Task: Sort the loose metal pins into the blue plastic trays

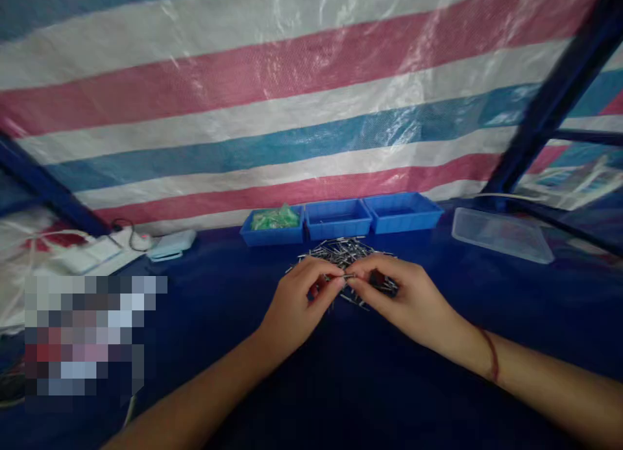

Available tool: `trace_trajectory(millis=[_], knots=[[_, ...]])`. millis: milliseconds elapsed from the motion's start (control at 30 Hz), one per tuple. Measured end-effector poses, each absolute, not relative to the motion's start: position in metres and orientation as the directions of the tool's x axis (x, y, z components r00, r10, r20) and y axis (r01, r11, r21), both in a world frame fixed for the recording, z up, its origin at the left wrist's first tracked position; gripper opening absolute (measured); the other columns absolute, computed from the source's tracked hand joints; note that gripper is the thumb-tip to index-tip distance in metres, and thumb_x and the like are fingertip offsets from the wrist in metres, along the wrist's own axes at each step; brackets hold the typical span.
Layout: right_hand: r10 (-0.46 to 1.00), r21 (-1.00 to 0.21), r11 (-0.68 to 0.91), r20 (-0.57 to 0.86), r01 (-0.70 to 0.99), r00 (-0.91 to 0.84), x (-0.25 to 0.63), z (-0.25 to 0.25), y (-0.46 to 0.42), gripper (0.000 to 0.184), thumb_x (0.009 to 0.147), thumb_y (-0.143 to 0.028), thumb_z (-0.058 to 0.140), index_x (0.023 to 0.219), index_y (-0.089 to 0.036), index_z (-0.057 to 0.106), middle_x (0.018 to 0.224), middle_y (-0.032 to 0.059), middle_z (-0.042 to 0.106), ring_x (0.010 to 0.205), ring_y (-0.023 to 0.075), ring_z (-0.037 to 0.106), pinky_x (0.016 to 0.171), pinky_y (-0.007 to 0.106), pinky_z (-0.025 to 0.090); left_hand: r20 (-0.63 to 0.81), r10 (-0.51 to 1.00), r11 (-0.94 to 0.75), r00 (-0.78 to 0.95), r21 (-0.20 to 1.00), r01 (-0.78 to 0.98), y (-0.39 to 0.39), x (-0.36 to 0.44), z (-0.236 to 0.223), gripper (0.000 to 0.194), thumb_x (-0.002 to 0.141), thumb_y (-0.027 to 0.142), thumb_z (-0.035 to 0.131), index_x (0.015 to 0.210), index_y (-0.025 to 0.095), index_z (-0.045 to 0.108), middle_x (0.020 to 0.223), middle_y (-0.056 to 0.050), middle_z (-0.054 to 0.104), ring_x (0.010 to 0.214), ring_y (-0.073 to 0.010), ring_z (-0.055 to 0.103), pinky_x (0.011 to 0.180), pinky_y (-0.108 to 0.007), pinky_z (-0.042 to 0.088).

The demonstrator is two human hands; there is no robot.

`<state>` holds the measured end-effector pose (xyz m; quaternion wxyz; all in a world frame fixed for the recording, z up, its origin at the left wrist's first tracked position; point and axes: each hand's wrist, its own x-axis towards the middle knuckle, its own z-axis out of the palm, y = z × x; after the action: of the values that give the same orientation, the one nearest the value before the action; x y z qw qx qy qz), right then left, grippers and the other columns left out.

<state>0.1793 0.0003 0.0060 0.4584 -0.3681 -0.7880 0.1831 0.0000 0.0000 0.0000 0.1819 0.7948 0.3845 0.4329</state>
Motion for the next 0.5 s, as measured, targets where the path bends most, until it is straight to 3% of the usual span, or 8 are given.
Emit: trace_trajectory(millis=[167,300,400,500], knots=[[0.594,-0.441,0.798,0.69,0.409,-0.415,0.182,0.012,-0.008,0.011,0.084,-0.014,0.054,0.09,-0.018,0.062,0.082,0.0023,0.066,0.077,0.0135,0.06,0.071,0.028,0.047,0.48,0.798,-0.601,0.364,0.671,0.433,0.002,0.002,0.001,0.01,0.087,0.019,0.051,0.085,0.017,0.06,0.077,-0.001,0.061,0.067,-0.0117,0.058,0.064,-0.023,0.045],[0.52,-0.238,0.825,0.675,0.512,-0.524,0.182,0.022,0.002,0.014,0.084,-0.021,0.052,0.074,-0.017,0.059,0.069,0.0019,0.06,0.067,0.0148,0.055,0.065,0.031,0.041,0.451,0.787,-0.612,0.422,0.66,0.436,0.002,0.0,0.001,0.016,0.09,0.022,0.044,0.094,0.017,0.059,0.08,-0.003,0.06,0.073,-0.0133,0.058,0.07,-0.026,0.046],[0.552,-0.252,0.783,0.702,0.569,-0.45,0.183,0.032,0.029,0.022,0.087,-0.024,0.048,0.069,-0.017,0.057,0.064,0.0012,0.059,0.062,0.0133,0.054,0.062,0.029,0.041,0.424,0.823,-0.561,0.377,0.711,0.424,0.007,-0.005,0.0,0.028,0.092,0.024,0.041,0.119,0.017,0.048,0.093,-0.005,0.06,0.068,-0.0112,0.057,0.066,-0.026,0.047],[0.622,-0.29,0.66,0.728,0.693,-0.288,0.184,0.037,0.068,0.023,0.088,-0.03,0.047,0.075,-0.016,0.06,0.07,0.0036,0.063,0.064,0.0146,0.057,0.062,0.029,0.042,0.445,0.835,-0.55,0.324,0.698,0.459,0.017,-0.014,-0.001,0.032,0.091,0.024,0.042,0.122,0.017,0.045,0.097,-0.005,0.059,0.063,-0.0094,0.054,0.061,-0.024,0.046]])
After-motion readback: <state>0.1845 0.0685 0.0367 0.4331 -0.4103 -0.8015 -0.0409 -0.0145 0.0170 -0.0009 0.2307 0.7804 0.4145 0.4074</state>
